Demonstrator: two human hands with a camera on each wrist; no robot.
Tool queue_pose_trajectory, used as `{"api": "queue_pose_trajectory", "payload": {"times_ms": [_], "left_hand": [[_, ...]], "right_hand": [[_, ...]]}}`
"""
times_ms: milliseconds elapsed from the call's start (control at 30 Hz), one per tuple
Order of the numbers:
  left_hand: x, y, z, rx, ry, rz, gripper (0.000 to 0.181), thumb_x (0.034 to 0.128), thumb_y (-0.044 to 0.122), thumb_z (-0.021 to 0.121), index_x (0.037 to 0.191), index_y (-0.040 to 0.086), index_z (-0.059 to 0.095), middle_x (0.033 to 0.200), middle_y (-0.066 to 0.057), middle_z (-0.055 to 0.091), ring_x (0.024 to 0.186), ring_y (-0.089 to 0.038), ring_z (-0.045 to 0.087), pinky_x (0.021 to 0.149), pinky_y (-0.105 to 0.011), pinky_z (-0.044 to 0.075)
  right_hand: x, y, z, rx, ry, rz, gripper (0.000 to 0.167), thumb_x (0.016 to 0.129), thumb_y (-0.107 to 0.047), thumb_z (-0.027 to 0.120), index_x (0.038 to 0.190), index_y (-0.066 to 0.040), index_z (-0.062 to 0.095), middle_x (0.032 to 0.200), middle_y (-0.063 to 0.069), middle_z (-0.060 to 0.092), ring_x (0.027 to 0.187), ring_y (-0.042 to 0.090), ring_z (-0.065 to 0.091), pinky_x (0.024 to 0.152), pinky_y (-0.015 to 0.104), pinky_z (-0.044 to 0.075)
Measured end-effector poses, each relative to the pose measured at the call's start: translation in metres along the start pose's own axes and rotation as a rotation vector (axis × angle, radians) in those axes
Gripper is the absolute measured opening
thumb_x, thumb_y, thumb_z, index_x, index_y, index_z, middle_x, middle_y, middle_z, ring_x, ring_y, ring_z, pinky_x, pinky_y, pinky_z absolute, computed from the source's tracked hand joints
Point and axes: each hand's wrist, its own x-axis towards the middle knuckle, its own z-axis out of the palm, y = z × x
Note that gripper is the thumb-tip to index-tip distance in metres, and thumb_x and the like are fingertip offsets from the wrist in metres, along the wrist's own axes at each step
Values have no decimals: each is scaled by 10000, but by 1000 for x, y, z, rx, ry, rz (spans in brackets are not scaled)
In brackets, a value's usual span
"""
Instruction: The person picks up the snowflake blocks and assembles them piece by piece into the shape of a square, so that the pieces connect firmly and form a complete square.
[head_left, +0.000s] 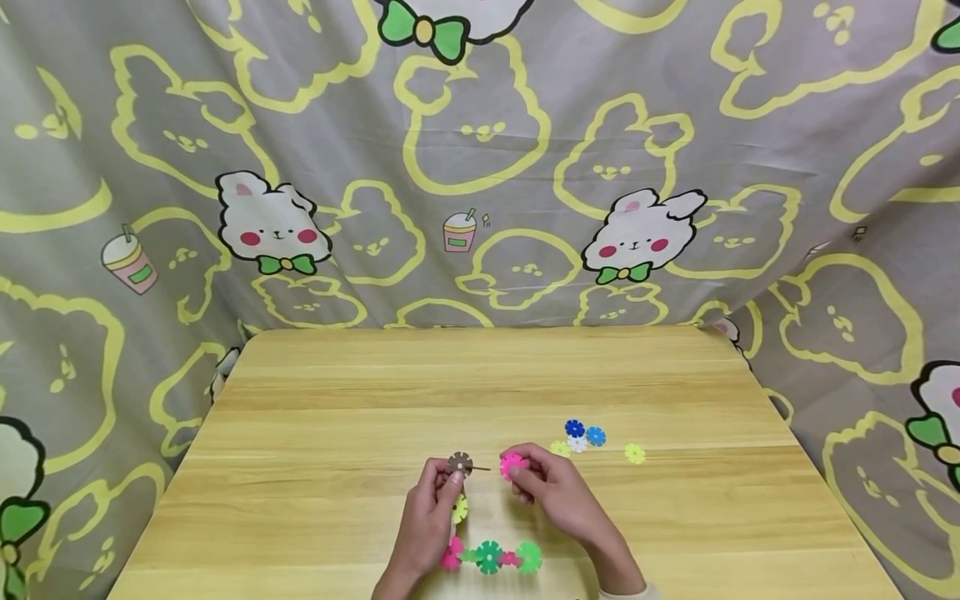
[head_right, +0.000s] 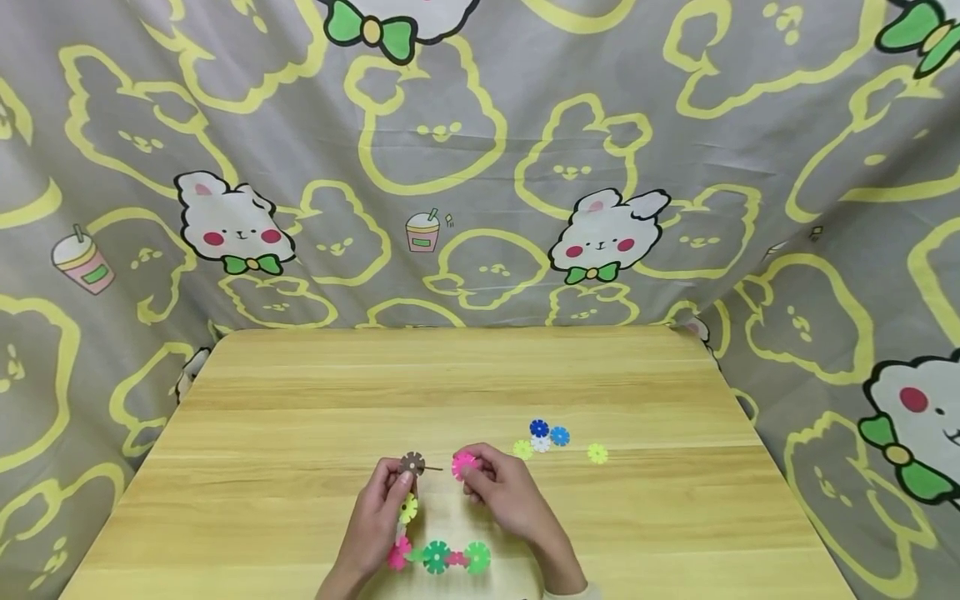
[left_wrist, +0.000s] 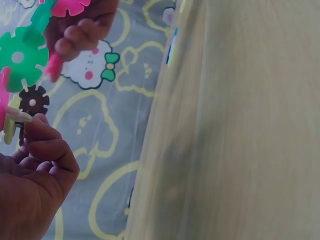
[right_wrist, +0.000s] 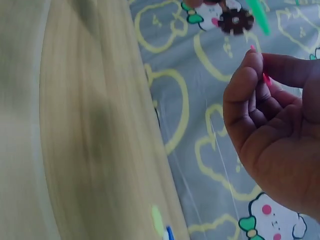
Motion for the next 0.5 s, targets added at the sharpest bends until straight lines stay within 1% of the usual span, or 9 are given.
{"api": "queue_pose_trajectory", "payload": {"times_ms": [133,267,333,400,500], "left_hand": [[0,1,2,-1,-6,11,145,1023,220,481,1098,119,555,976,-122,641,744,-67,541,676,-202,482],[0,1,4,8,-3,42,143,1019,214,492,1093,114,561,989,-124,662,750,-55,556,687,-205,493],[-1,0,5,24,3,59,143,1025,218,477,1081,116,560,961,-91,658,755,-49,551,690,-205,490],[-1,-1,6,46,16,73,160,1039,222,441,1044,123,567,895,-43,638,737,-49,539,678,-208,481],[-1,-1,7,87,35,86,228,1057,225,385,938,143,561,777,24,567,684,-56,504,632,-207,457]], "right_hand": [[1,-2,5,24,-49,-4,218,978,-180,557,1166,-93,624,823,70,599,694,124,583,644,319,555],[2,-1,8,41,-70,-5,235,979,-174,556,1182,-75,618,825,59,590,688,107,571,638,300,549],[3,0,9,40,-67,-8,237,979,-170,554,1189,-76,617,822,51,587,686,101,569,635,293,545],[2,1,9,37,-63,-12,231,981,-170,554,1185,-85,620,810,45,583,681,100,567,627,286,540],[2,0,10,41,-61,-16,235,977,-175,561,1183,-81,622,791,33,580,672,102,566,613,275,531]]}}
